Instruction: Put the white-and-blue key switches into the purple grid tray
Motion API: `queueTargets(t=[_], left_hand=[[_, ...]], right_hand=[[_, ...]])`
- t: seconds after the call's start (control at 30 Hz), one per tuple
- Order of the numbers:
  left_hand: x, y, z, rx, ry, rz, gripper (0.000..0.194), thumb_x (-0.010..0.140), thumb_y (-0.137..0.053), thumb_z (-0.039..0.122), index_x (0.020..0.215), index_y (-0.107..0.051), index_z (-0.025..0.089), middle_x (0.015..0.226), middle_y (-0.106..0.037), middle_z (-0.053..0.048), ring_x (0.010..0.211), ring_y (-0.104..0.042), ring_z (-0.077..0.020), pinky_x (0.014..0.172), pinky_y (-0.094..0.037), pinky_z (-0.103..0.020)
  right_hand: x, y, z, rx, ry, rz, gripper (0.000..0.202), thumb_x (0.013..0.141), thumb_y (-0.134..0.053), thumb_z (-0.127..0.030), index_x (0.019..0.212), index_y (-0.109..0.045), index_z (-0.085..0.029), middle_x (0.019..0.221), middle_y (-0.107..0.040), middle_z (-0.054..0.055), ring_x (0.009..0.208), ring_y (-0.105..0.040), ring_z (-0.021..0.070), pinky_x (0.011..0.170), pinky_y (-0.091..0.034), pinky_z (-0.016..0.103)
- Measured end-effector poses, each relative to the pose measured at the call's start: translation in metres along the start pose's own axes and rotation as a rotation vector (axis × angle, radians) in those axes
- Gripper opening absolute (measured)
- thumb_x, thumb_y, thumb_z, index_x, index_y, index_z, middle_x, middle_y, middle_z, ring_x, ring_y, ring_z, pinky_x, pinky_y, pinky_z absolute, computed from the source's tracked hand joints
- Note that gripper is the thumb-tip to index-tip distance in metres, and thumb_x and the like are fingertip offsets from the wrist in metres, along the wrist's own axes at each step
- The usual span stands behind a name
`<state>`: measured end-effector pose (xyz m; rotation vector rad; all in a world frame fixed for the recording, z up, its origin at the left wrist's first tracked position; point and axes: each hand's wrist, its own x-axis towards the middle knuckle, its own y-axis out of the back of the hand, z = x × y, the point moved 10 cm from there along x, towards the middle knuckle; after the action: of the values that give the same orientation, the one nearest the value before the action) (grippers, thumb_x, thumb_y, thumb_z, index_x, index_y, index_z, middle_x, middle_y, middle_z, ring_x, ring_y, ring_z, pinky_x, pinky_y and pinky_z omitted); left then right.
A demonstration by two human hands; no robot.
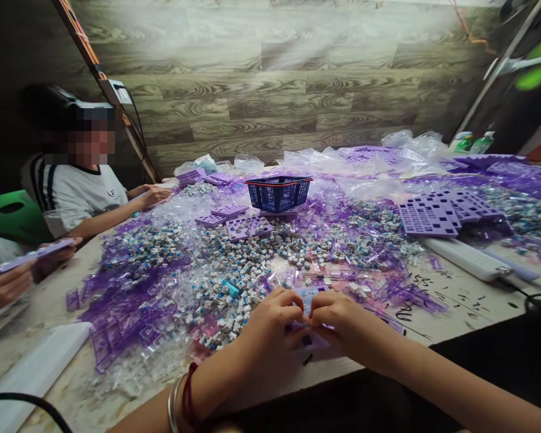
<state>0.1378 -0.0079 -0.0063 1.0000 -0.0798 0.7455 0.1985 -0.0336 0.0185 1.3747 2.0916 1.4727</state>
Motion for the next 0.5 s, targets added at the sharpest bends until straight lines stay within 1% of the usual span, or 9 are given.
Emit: queueTargets(t=[0.13,0.23,0.37,0.43,0.5], left_hand=[[0.000,0.002,0.000,-0.030,0.007,0.014,0.009,0.079,-0.072,0.020,0.081,-0.064,0.016,0.094,-0.060,-0.003,0.088,-0.051,-0.0182,0.078,-0.039,-0.030],[0.000,0.003,0.000,0.010,0.000,0.023,0.011,0.077,-0.073,0.019,0.083,-0.064,0.016,0.095,-0.060,-0.003,0.088,-0.051,-0.0178,0.078,-0.038,-0.029],[0.001,0.005,0.002,0.046,-0.033,0.013,0.009,0.079,-0.072,0.024,0.082,-0.066,0.018,0.092,-0.061,-0.003,0.084,-0.053,-0.0171,0.075,-0.039,-0.028],[0.002,0.006,0.003,0.040,-0.031,0.008,0.008,0.080,-0.071,0.025,0.081,-0.066,0.019,0.092,-0.062,-0.003,0.084,-0.055,-0.0166,0.075,-0.039,-0.028],[0.003,0.010,0.004,0.042,-0.029,0.027,0.007,0.082,-0.069,0.025,0.079,-0.066,0.019,0.092,-0.062,-0.003,0.083,-0.055,-0.0161,0.075,-0.039,-0.028]], right_hand=[[0.003,0.000,0.004,-0.001,-0.049,-0.023,0.021,0.080,-0.060,-0.006,0.063,-0.068,-0.016,0.069,-0.064,0.004,0.065,-0.060,0.0139,0.059,-0.041,0.023],[-0.001,-0.003,0.013,0.005,-0.092,-0.028,0.020,0.076,-0.062,-0.003,0.061,-0.068,-0.015,0.066,-0.062,0.003,0.060,-0.058,0.0124,0.056,-0.039,0.022],[-0.008,-0.007,0.017,-0.006,-0.112,-0.008,0.020,0.082,-0.059,-0.008,0.066,-0.068,-0.015,0.072,-0.062,0.004,0.066,-0.059,0.0137,0.061,-0.042,0.023],[-0.010,-0.007,0.015,-0.020,-0.107,-0.001,0.021,0.085,-0.057,-0.009,0.068,-0.068,-0.015,0.075,-0.063,0.005,0.070,-0.060,0.0149,0.064,-0.043,0.024],[-0.009,-0.007,0.011,-0.028,-0.093,0.002,0.022,0.085,-0.056,-0.008,0.068,-0.067,-0.015,0.074,-0.062,0.005,0.069,-0.060,0.0151,0.063,-0.043,0.025]])
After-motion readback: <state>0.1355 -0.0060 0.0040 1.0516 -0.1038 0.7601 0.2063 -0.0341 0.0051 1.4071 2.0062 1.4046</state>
